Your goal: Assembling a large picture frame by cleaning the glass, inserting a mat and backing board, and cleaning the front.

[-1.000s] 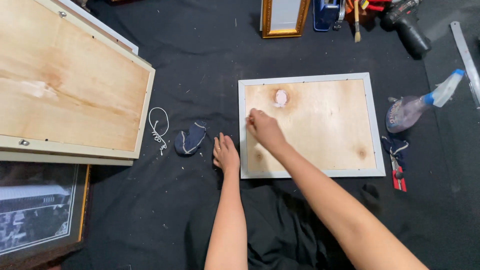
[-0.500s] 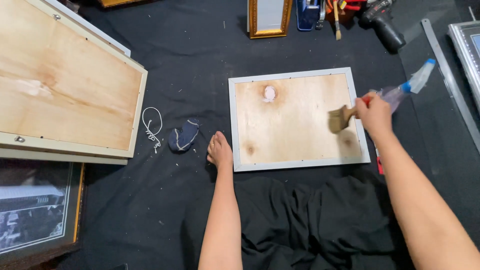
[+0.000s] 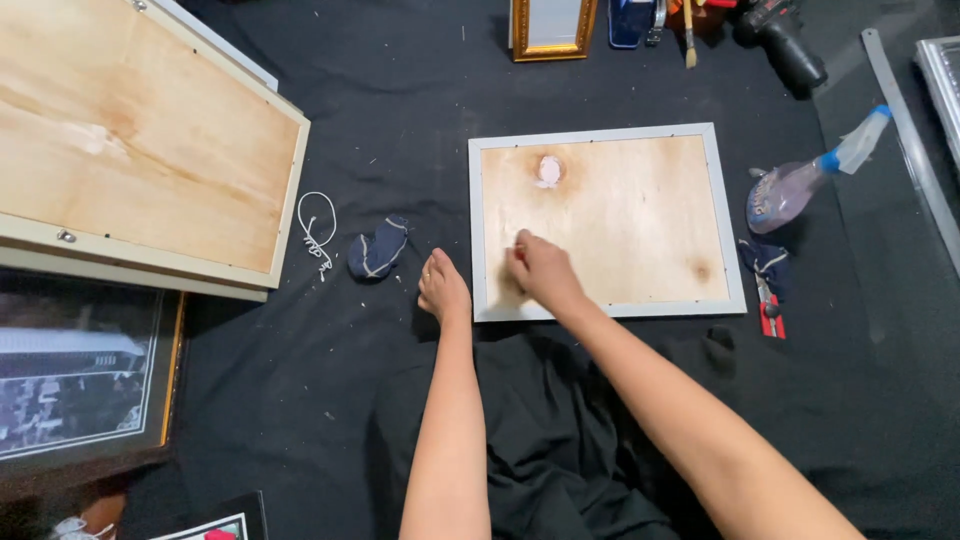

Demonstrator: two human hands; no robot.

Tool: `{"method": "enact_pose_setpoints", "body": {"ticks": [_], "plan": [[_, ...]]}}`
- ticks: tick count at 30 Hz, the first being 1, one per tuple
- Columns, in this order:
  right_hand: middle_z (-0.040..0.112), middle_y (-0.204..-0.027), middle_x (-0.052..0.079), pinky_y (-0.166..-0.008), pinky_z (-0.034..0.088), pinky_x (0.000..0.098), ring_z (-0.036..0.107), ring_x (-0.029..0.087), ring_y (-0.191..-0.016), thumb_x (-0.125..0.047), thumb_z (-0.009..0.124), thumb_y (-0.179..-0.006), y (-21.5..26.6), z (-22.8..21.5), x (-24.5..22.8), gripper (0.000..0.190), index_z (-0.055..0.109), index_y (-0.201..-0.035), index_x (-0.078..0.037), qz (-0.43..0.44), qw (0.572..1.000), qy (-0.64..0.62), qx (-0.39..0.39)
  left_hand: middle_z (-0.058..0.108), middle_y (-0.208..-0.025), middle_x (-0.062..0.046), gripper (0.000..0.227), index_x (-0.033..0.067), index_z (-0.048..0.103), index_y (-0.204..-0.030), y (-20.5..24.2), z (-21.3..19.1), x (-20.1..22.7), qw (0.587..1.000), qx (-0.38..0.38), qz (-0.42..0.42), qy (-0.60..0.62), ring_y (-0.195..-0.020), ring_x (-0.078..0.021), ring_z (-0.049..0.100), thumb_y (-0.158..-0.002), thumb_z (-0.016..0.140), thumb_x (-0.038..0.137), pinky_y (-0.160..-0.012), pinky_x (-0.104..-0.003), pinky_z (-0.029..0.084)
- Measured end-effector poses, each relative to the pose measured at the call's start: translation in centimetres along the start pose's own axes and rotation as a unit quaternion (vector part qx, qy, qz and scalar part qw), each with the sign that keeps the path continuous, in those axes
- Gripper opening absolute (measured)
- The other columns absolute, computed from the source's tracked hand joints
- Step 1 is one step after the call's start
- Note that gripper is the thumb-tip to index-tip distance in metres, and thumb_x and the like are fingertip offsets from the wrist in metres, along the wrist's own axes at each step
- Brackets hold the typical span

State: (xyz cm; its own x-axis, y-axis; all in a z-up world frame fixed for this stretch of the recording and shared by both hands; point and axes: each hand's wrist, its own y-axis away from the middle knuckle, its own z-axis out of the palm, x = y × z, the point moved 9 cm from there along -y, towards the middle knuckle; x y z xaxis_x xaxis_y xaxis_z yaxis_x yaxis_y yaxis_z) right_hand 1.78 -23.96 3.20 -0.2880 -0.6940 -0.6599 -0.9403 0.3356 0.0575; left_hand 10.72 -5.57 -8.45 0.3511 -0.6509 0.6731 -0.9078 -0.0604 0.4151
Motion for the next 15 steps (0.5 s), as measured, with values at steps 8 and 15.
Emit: {"method": "enact_pose_setpoints", "body": {"ticks": [8,15], "plan": [[0.075,-0.071,0.015,-0.069,0.061,0.0327,0.077,0.023,-0.067,-0.03,0.062,-0.1,0.3,2.3,4.8,0.022,0.061,-0.094,-0.009,0.118,0.963,-0.24,-0.02,0.049,-0.154,0.002,0.069,0.0234,0.052,-0.148,-0.4,-0.4,-1.6,1.0,0.021,0.006,0.018,-0.144,-0.0218,0.041,-0.11,0.011,0.063,-0.121,-0.053,0.021],[0.075,-0.079,0.027,-0.08,0.058,0.0491,0.076,0.038,-0.081,-0.032,0.064,-0.101,7.1,-11.7,20.4,0.029,0.069,-0.102,-0.003,0.227,0.972,-0.046,0.044,0.051,-0.152,0.001,0.071,0.0227,0.054,-0.147,-0.7,0.5,-0.8,1.0,0.008,0.021,-0.008,-0.14,-0.0241,0.046,-0.109,0.011,0.065,-0.118,-0.053,0.027]]}}
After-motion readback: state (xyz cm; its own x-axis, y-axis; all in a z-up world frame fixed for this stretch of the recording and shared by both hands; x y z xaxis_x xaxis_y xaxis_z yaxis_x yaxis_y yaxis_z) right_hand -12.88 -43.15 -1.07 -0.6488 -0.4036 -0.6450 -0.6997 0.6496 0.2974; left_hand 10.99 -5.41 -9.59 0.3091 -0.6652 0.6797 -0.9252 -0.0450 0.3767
